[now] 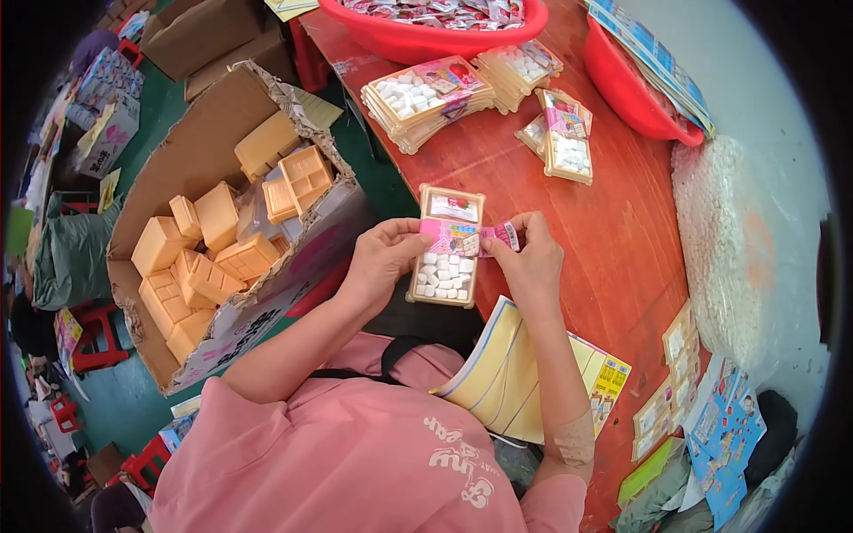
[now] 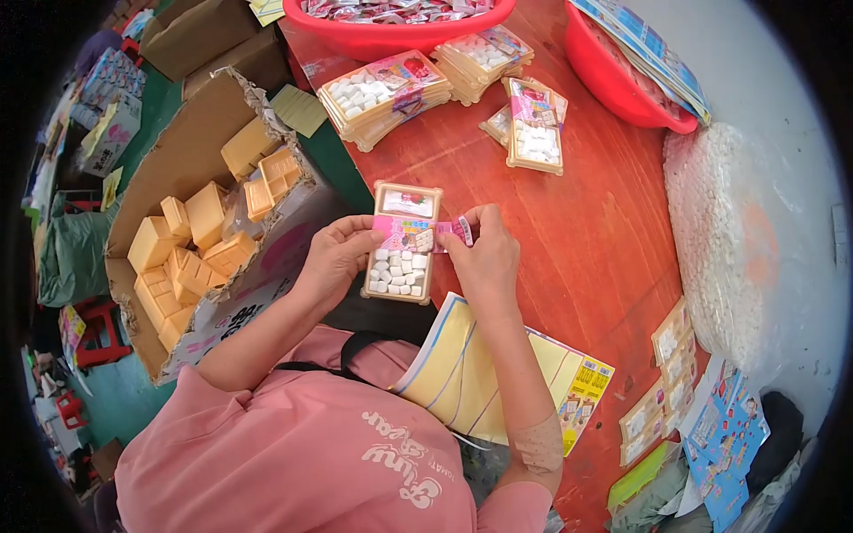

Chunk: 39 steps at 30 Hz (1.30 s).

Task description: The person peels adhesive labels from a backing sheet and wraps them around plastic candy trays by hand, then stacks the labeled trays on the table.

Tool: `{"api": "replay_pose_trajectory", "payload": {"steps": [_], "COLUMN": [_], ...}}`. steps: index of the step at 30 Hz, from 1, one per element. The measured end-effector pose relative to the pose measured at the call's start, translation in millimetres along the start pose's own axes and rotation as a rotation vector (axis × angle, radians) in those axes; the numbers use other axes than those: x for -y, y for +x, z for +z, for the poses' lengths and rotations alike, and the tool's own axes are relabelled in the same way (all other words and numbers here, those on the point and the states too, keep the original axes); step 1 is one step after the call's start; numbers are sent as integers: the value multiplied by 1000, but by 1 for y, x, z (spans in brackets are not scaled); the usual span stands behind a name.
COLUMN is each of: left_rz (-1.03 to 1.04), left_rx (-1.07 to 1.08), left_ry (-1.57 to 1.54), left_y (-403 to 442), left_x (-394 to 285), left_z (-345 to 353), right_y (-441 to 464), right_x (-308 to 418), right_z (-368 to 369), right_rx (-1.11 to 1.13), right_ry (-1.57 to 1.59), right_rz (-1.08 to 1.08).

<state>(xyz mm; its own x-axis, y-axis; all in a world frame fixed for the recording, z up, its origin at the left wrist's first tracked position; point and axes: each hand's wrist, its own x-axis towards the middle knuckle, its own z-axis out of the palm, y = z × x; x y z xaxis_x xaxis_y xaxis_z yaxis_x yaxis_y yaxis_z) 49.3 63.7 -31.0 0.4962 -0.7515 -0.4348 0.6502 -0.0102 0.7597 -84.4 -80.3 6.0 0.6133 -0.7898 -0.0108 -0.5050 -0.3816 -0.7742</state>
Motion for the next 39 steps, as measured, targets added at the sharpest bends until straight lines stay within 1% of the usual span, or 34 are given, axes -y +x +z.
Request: {"api": "replay_pose_trajectory", "payload": {"steps": [4, 5, 7, 8, 10, 11, 13, 15, 17, 18, 19, 22, 23, 26, 27, 30, 31, 33, 37, 39], "left_rz": [-28, -31, 12, 32, 116, 158, 85, 8, -106, -168, -212, -327, -364, -535, -535, -526, -563, -597, -624, -591], "left_rx": [16, 14, 1, -7, 43, 64, 109, 190, 233, 251, 203, 411, 420, 523, 441, 409, 393, 394, 347, 339], "left_ry": [-143, -162, -130, -116, -125, -129, -193, -263, -436, -522, -582, -841, -930, -1164, -1201, -1117, -1152, -1122, -1094, -1047], "left_y": [-9, -8, -6, -5, -7, -10, -13, -10, -8, -8, -9, -2, 0, -5, -11, -17, -15, -16, -16, -17], "left_x": [-5, -2, 2, 2, -6, -10, -21, -25, -23, -20, -17, 0, 5, -1, -6, -10, -8, -12, -15, -12], "left_z": [6, 4, 3, 2, 3, 4, 10, 11, 14, 17, 22, 12, 10, 22, 30, 33, 30, 31, 33, 33], "right_y": [9, 9, 6, 5, 2, 1, -1, 3, 5, 3, 2, -3, -4, -4, -4, -5, -6, -7, -7, -7], "right_x": [-9, -10, -9, -8, -2, 5, 21, 19, 19, 20, 22, 32, 34, 36, 41, 44, 46, 48, 40, 38], "right_z": [-5, -6, -7, -9, -13, -17, -26, -27, -27, -26, -24, -13, -11, -6, -6, -6, -7, -11, -8, -9], "right_rx": [59, 50, 30, 11, -21, -20, -20, 29, 79, 106, 131, 203, 241, 272, 276, 307, 305, 305, 269, 261], "right_ry": [271, 272, 269, 383, 613, 611, 614, 664, 739, 790, 842, 858, 919, 963, 1012, 1009, 1015, 1024, 950, 893], "right_rz": [147, 142, 135, 139, 149, 138, 115, 175, 220, 239, 258, 276, 319, 221, 237, 265, 274, 292, 277, 254]}}
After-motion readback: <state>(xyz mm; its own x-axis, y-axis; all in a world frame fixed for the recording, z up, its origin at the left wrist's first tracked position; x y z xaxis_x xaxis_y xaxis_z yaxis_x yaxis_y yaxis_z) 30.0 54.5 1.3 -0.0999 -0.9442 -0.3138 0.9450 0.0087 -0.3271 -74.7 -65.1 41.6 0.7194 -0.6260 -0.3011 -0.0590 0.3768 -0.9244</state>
